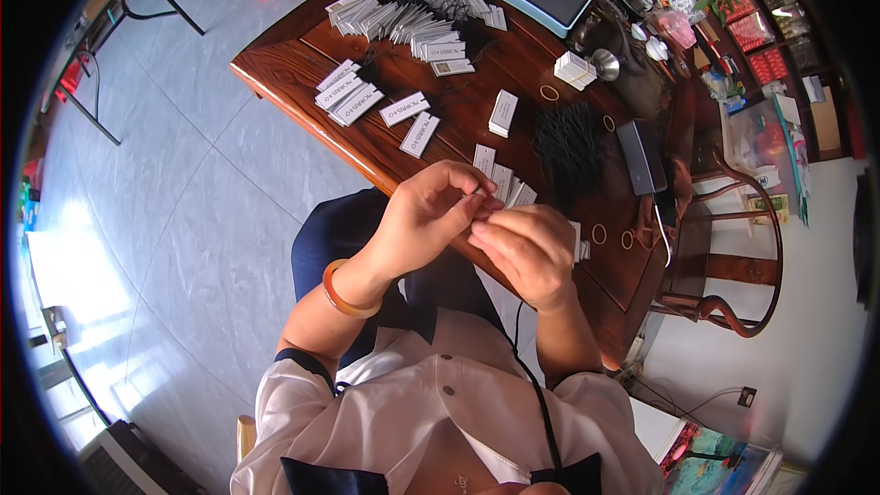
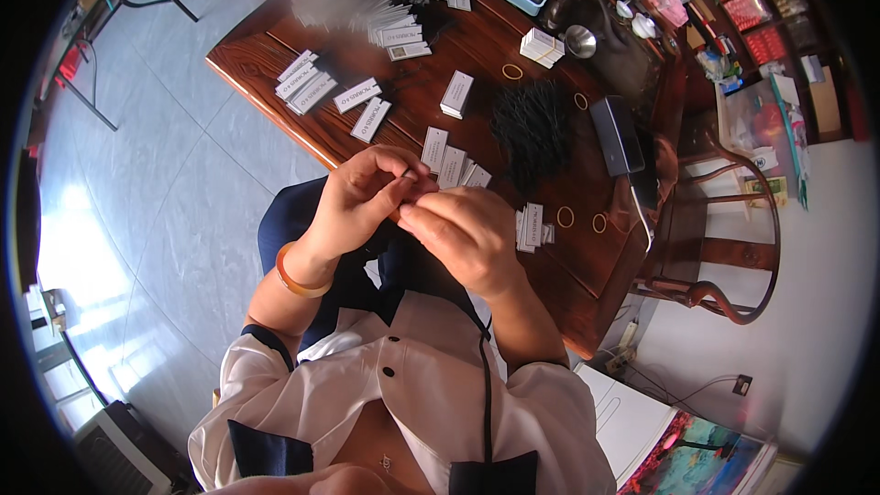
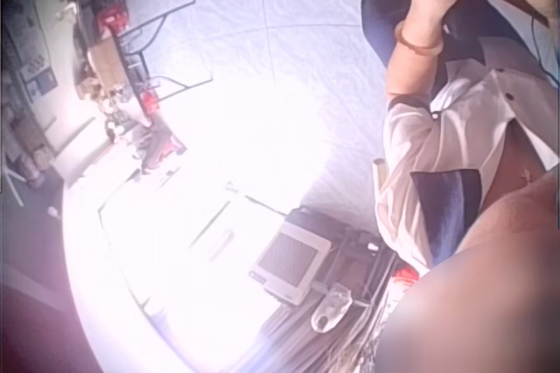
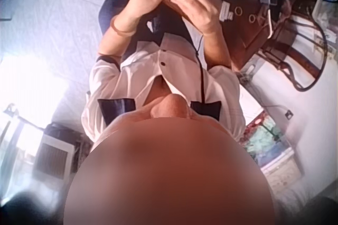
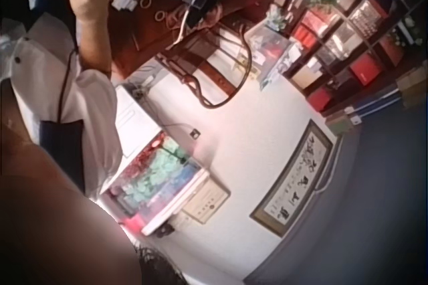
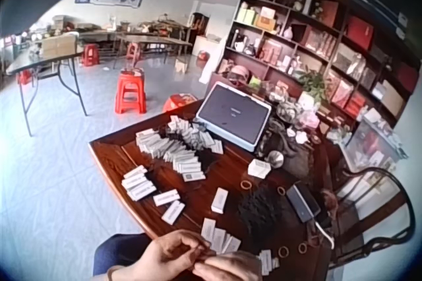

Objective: Sort various plastic and paper tags into piles on a wooden table.

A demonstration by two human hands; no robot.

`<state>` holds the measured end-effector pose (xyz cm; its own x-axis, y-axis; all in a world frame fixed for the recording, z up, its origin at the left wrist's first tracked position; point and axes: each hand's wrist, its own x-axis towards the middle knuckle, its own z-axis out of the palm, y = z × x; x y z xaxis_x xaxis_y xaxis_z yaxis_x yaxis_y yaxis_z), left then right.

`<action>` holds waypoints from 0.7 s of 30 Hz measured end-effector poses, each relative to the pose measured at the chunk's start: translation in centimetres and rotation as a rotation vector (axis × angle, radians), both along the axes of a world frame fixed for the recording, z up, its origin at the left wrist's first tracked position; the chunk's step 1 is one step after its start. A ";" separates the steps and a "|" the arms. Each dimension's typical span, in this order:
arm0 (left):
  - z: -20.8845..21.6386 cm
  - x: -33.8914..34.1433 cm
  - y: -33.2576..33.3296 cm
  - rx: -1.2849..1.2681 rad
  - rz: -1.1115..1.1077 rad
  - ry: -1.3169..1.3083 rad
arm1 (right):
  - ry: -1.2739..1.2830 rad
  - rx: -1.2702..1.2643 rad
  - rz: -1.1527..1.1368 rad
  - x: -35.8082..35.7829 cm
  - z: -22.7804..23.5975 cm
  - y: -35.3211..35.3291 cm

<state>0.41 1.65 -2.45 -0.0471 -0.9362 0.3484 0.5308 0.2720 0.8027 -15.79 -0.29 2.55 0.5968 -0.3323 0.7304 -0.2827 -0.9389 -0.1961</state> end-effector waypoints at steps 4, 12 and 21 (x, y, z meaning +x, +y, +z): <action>1.4 0.3 1.0 0.166 -0.154 0.018 | -0.073 0.186 -0.074 -0.9 0.3 -0.4; 1.4 1.2 0.5 0.211 -0.481 -0.041 | -0.144 0.727 0.025 -3.0 0.4 -1.1; 0.1 -0.2 0.5 0.217 -0.286 0.167 | -0.028 0.078 -0.151 -1.2 0.8 -0.8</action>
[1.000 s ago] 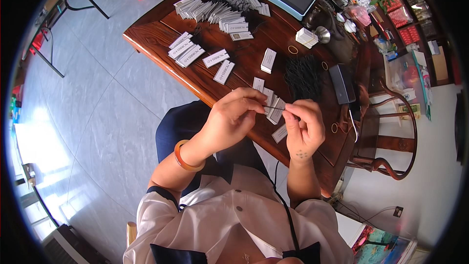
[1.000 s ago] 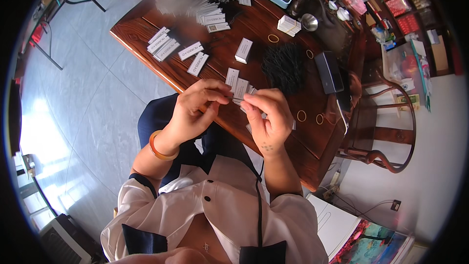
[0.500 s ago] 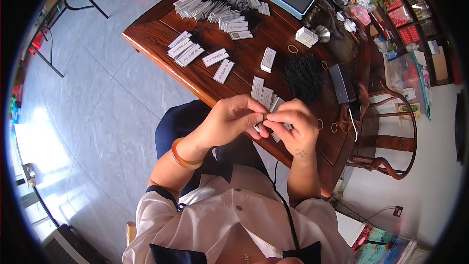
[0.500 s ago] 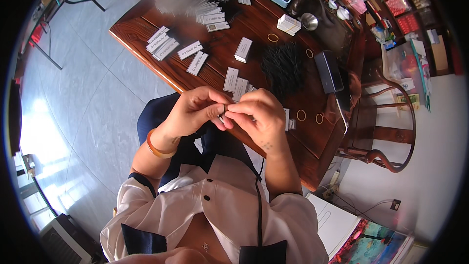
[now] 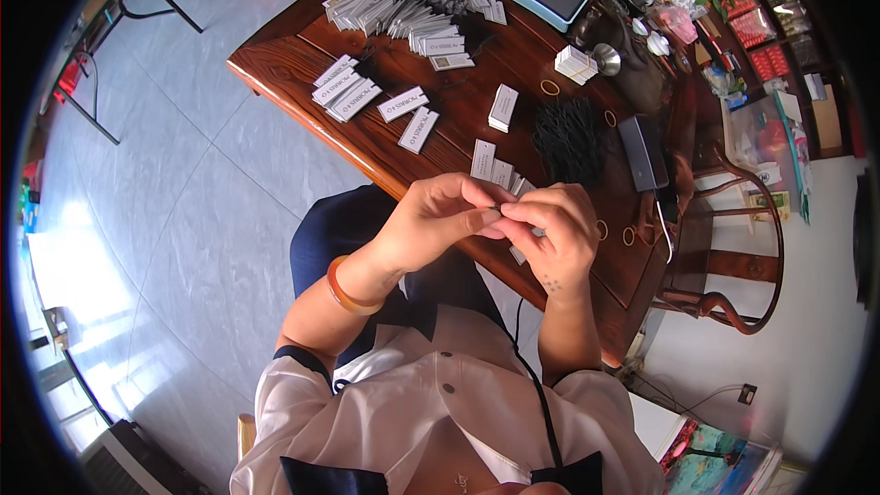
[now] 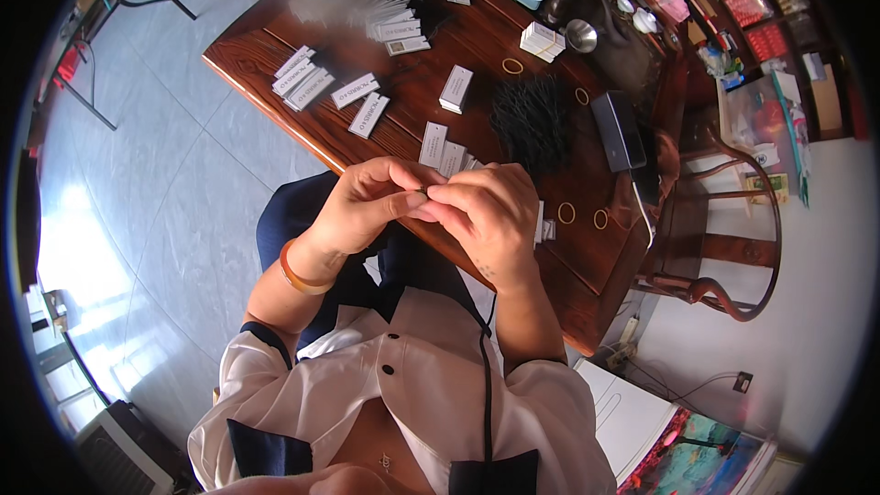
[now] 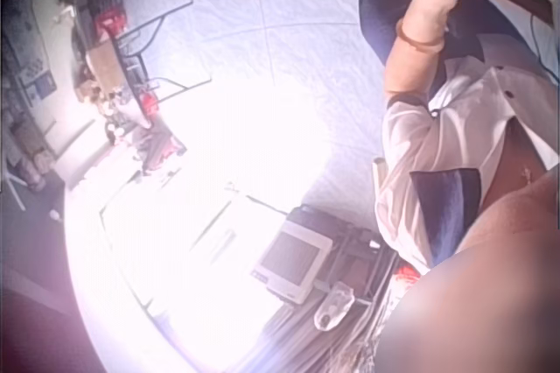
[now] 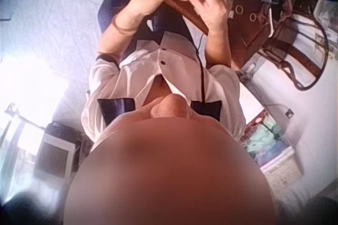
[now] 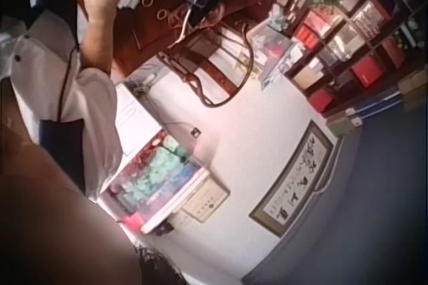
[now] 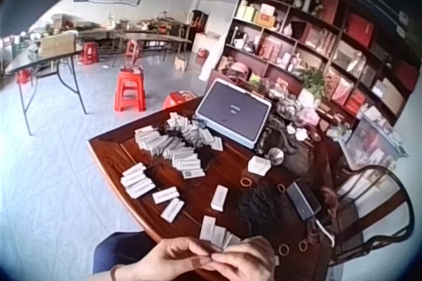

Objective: Sort various plastic and paper tags into piles on a wooden table.

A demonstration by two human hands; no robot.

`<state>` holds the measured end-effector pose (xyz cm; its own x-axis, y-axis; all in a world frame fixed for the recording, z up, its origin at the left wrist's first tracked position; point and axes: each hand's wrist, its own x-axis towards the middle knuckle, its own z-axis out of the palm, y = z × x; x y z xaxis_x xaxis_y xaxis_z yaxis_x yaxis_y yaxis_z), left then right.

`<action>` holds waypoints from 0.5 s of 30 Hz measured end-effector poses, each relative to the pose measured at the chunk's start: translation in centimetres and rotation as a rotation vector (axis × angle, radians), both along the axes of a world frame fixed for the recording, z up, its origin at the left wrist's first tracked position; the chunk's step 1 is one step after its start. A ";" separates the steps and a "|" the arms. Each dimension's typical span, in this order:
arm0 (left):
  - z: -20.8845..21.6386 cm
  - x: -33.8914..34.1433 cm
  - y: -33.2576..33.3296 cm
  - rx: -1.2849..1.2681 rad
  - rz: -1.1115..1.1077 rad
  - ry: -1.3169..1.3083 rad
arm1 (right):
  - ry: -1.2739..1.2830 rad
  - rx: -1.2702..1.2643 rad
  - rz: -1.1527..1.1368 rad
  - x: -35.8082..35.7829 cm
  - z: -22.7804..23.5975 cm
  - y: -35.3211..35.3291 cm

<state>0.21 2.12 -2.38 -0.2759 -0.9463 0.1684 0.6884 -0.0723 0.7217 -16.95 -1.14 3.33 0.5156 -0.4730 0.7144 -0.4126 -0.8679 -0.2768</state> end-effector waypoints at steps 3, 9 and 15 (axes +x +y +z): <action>0.3 -0.1 -0.2 0.017 0.009 0.032 | -0.002 -0.019 -0.008 0.0 -0.2 -0.1; -0.1 -0.7 0.0 0.102 0.003 0.183 | -0.125 0.014 -0.004 0.4 -1.0 0.3; 0.4 0.1 0.0 0.129 -0.079 0.103 | -0.325 0.380 0.077 0.1 -0.6 0.4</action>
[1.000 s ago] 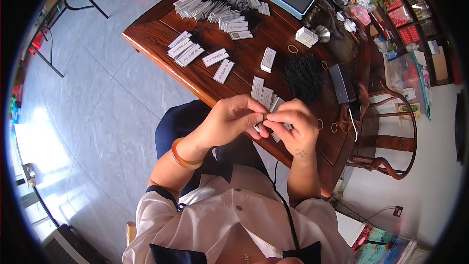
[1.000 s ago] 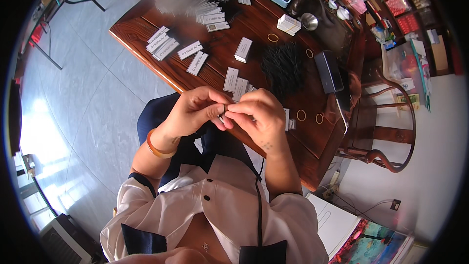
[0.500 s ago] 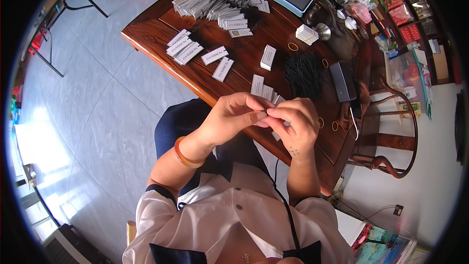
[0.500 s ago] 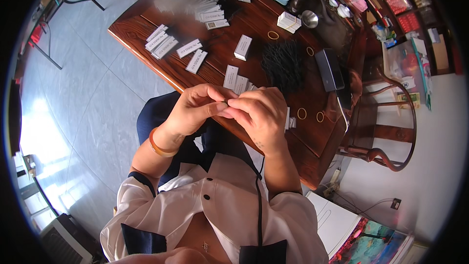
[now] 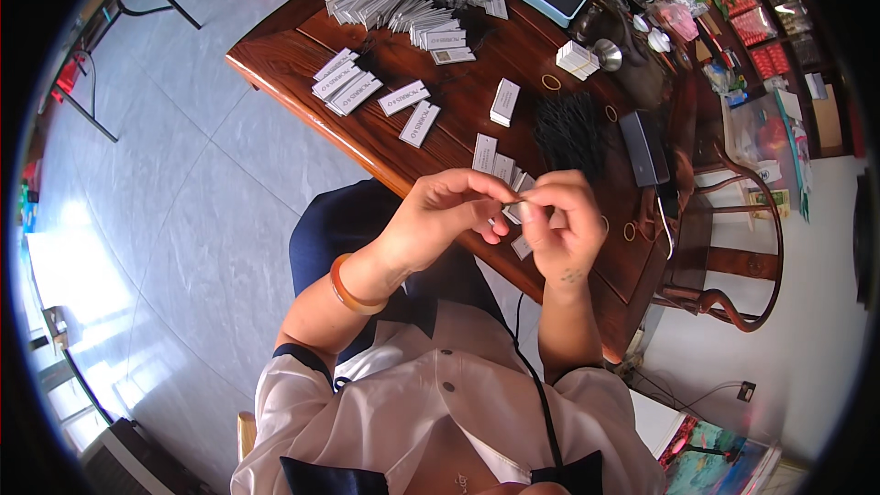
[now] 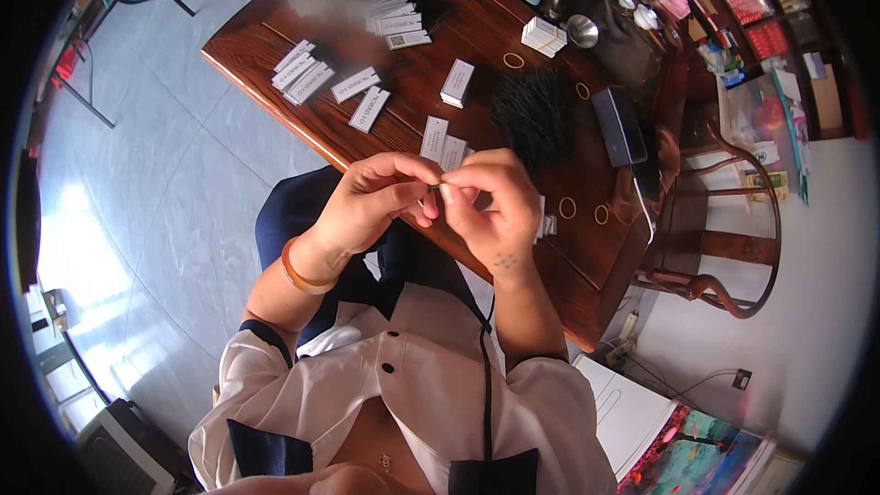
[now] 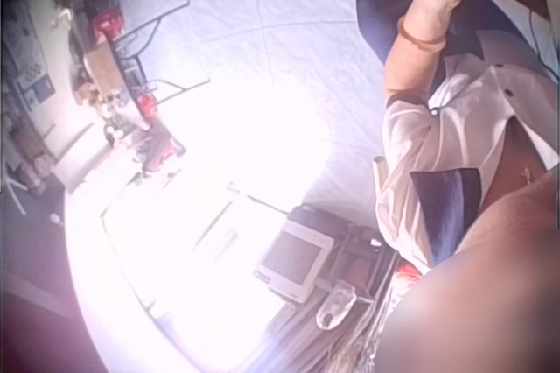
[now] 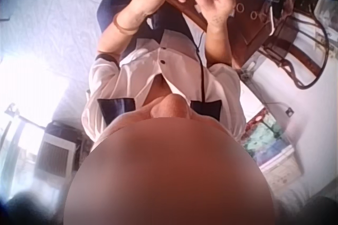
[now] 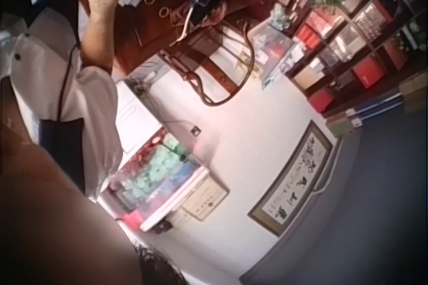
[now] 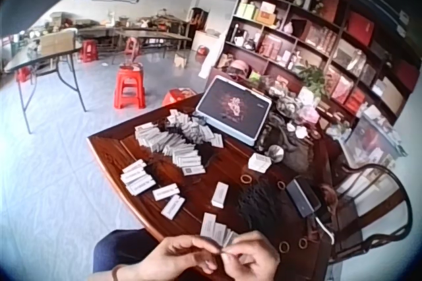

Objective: Sort various plastic and paper tags into piles on a wooden table.

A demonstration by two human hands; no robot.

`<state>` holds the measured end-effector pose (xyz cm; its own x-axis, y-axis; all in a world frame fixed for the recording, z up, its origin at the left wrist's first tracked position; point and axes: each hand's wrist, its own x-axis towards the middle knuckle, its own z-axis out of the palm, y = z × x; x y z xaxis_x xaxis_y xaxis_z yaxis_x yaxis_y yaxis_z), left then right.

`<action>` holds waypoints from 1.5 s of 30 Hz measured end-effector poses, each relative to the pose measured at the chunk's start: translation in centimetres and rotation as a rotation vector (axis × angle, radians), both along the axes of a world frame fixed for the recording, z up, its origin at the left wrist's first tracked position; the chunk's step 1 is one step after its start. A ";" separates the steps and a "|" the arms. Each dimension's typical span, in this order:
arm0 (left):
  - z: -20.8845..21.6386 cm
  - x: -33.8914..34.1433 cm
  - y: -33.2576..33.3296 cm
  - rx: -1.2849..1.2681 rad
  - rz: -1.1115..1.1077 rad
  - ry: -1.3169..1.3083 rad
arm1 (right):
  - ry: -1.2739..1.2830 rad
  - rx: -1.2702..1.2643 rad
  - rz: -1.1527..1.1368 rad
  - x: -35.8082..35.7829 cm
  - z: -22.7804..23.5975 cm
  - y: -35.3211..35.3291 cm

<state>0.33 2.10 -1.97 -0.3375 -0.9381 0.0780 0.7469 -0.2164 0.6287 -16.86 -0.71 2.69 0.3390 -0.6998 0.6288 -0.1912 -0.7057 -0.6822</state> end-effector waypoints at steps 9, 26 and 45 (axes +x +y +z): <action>0.1 -0.4 0.1 -0.093 0.143 -0.176 | -0.199 0.152 0.047 -0.9 -1.3 -0.3; 0.0 0.4 -0.3 -0.077 -0.062 -0.295 | -0.029 0.477 0.261 -1.2 -0.7 -0.8; -0.5 0.8 -0.7 -0.080 -0.111 -0.178 | -0.185 0.647 0.195 -0.8 -0.6 -1.1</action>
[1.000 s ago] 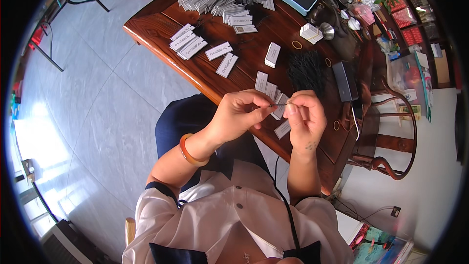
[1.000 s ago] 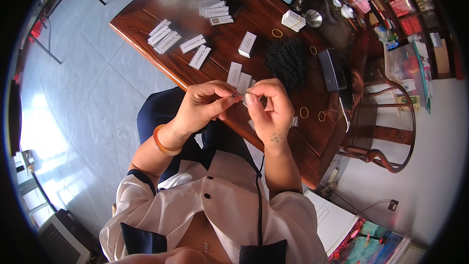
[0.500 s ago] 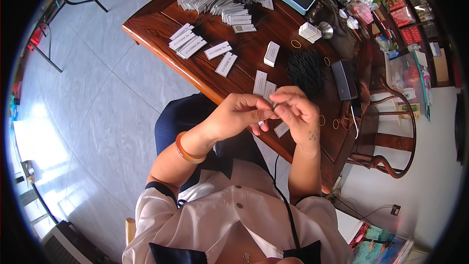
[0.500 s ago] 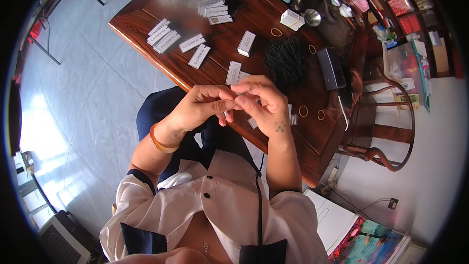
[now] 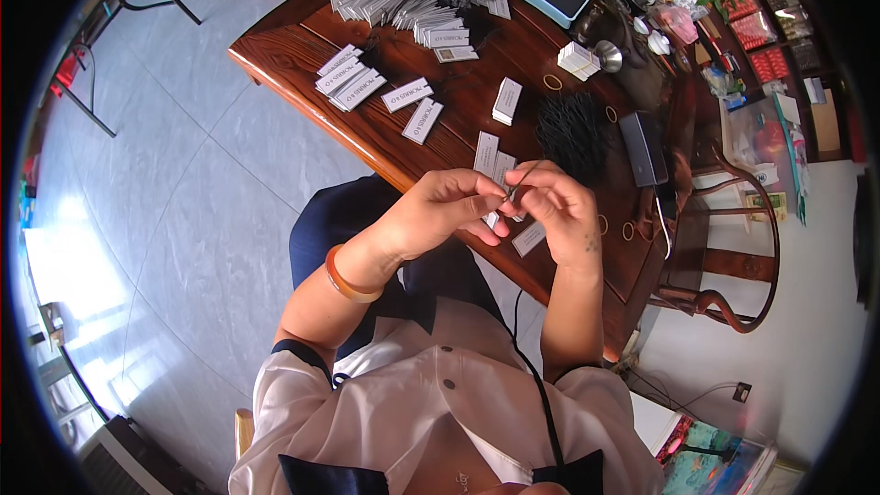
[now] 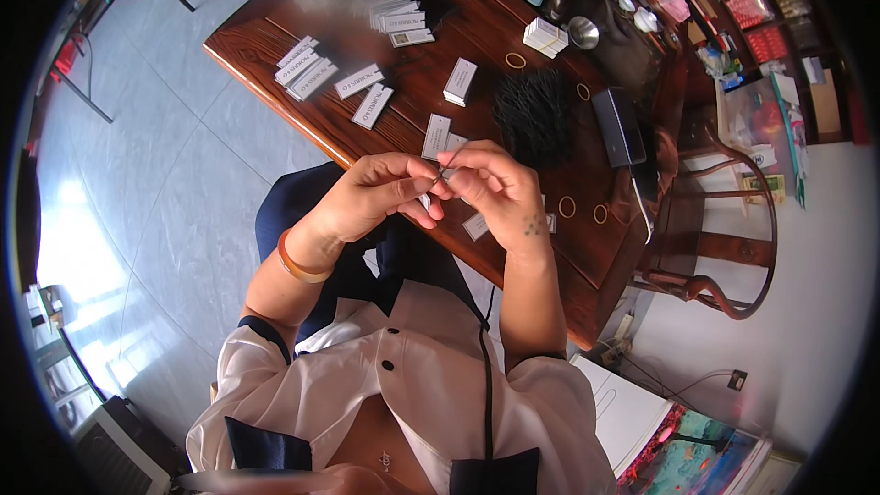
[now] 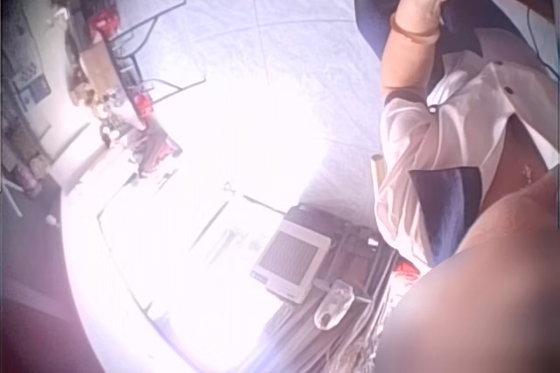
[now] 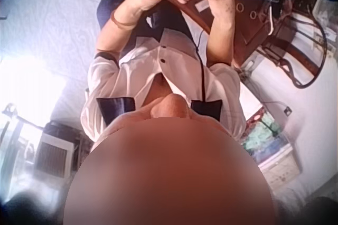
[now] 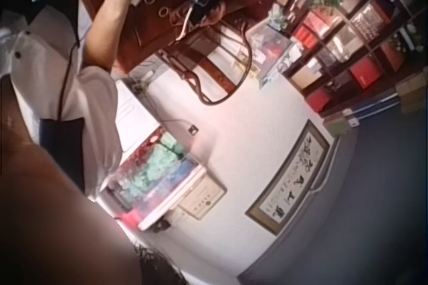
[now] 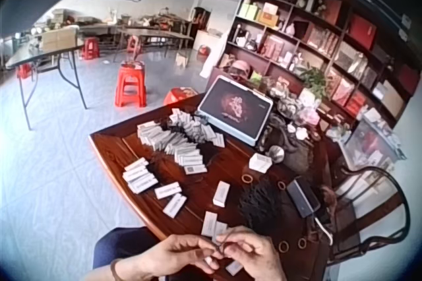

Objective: Sort various plastic and paper tags into piles on a wooden table.

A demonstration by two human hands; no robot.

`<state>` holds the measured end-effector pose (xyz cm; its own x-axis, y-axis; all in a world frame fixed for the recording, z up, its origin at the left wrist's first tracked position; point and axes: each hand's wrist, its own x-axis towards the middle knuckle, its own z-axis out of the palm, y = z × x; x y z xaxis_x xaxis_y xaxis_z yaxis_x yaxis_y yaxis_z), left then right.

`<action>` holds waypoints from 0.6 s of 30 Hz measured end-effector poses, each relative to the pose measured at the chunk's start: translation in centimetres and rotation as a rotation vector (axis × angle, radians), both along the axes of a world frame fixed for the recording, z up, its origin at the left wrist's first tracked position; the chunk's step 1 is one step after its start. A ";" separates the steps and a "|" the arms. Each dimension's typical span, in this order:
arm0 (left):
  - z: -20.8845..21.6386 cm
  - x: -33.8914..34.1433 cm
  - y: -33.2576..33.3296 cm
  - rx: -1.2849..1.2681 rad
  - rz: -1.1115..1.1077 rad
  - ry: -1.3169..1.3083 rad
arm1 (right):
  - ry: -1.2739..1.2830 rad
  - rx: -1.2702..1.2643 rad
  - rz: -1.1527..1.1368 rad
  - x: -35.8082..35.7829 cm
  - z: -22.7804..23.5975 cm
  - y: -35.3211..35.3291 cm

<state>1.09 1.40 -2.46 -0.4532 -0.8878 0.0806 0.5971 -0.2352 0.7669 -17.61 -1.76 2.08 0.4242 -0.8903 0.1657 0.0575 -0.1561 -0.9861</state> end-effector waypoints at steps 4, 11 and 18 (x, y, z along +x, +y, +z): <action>0.4 -0.2 0.1 0.070 -0.003 -0.089 | 0.130 -0.261 0.077 -0.6 -1.0 -0.5; 0.2 0.4 0.6 -0.126 0.030 -0.195 | 0.066 -0.033 0.034 -1.3 -0.7 -0.2; 1.3 0.9 0.6 -0.146 0.090 -0.340 | 0.051 0.009 -0.048 -0.6 -0.6 -0.4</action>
<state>1.94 1.98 -1.17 -0.3968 -0.9154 0.0674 0.3156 -0.0671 0.9465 -18.25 -2.13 1.48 0.3888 -0.9111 0.1369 -0.0005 -0.1489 -0.9889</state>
